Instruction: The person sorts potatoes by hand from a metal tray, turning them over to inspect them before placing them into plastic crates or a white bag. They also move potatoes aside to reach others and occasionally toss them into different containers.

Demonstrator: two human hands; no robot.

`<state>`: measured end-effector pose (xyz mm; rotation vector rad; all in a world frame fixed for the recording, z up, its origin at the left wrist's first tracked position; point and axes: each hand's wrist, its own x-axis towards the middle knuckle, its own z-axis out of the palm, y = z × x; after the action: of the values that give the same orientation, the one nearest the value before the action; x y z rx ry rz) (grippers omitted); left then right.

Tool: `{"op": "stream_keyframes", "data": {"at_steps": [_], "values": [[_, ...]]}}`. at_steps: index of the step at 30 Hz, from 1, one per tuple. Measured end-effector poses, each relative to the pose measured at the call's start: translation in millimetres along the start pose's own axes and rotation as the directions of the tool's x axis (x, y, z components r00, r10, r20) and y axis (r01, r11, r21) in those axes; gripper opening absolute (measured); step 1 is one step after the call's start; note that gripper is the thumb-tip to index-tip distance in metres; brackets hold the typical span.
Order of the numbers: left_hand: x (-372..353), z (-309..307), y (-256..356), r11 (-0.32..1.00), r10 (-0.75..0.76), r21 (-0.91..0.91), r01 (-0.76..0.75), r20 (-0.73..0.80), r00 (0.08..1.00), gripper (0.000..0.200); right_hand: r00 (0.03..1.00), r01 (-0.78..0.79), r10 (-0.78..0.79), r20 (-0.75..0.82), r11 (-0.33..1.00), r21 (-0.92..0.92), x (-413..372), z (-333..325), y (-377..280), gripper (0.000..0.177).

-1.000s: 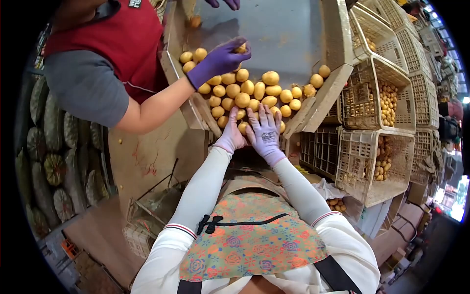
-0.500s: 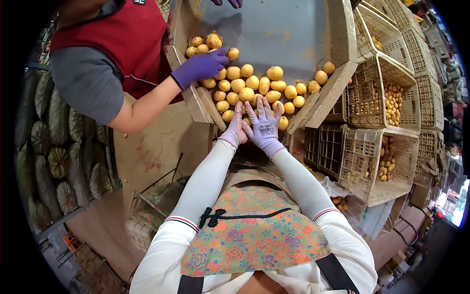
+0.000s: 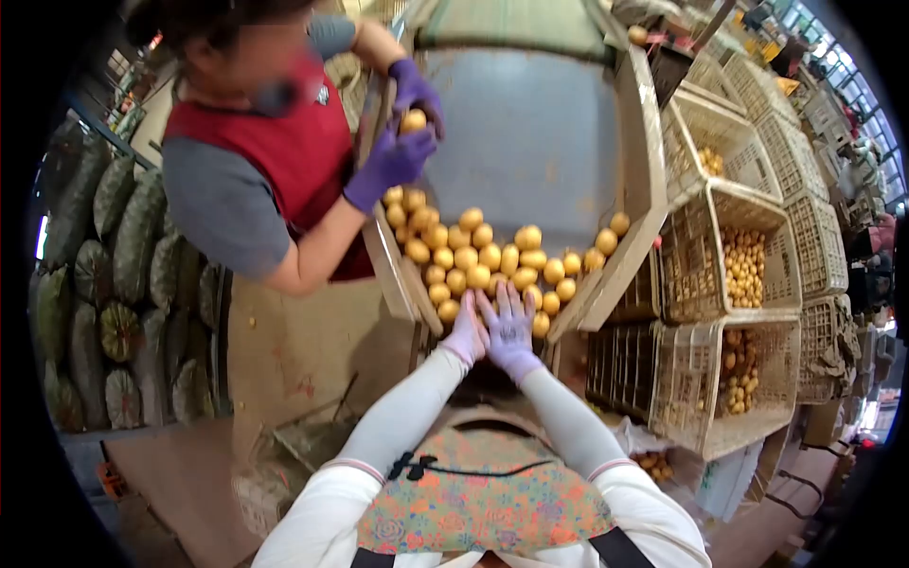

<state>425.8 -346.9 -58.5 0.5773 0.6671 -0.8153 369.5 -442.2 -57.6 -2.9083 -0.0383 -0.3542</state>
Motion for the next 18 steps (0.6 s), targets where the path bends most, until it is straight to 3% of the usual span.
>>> {"op": "stream_keyframes", "data": {"at_steps": [1,3,5,7,9,11,13,15,16,18], "values": [[-1.8,7.8,4.6,0.99,-0.121,-0.075,0.119,-0.03,0.992,0.061,1.0,0.005,-0.004,0.007,1.0,-0.013,2.0,1.1,2.8,0.064],[3.9,3.9,11.9,0.978,-0.163,0.118,0.173,-0.089,0.983,0.063,1.0,-0.019,0.018,0.008,0.995,0.1,7.8,-7.5,7.9,0.058],[7.3,4.0,24.2,0.929,-0.351,0.105,0.354,-0.044,0.935,0.07,1.0,-0.01,0.011,-0.005,0.993,0.121,16.7,-16.6,11.0,0.053],[14.5,2.9,32.2,0.889,-0.434,0.117,0.443,-0.095,0.896,0.079,1.0,0.01,-0.009,-0.013,0.996,0.088,18.6,-23.8,12.3,0.053],[21.1,-0.7,38.1,0.844,-0.535,0.002,0.537,-0.08,0.841,0.078,0.997,0.028,-0.02,-0.074,0.994,0.102,19.0,-22.8,12.5,0.053],[29.9,-3.9,35.7,0.843,-0.531,-0.044,0.535,-0.222,0.818,0.076,0.995,0.031,-0.022,-0.094,0.995,0.099,14.5,-20.1,13.1,0.053],[28.9,-1.8,37.8,0.814,-0.581,-0.108,0.571,-0.197,0.79,0.073,0.994,0.04,-0.028,-0.107,0.993,0.107,14.6,-22.3,14.2,0.053],[25.8,-4.6,35.8,0.84,-0.537,0.004,0.543,-0.144,0.831,0.071,0.998,0.01,-0.003,-0.065,0.994,0.105,13.4,-23.4,12.5,0.051],[29.5,-3.1,35.8,0.829,-0.549,-0.031,0.558,-0.235,0.802,0.072,0.997,0.006,0.002,-0.073,0.994,0.109,13.2,-23.4,11.7,0.052],[26.4,0.7,33.7,0.845,-0.522,-0.039,0.533,-0.274,0.808,0.072,0.997,0.004,0.005,-0.077,0.994,0.112,12.7,-22.8,10.3,0.052]]}}
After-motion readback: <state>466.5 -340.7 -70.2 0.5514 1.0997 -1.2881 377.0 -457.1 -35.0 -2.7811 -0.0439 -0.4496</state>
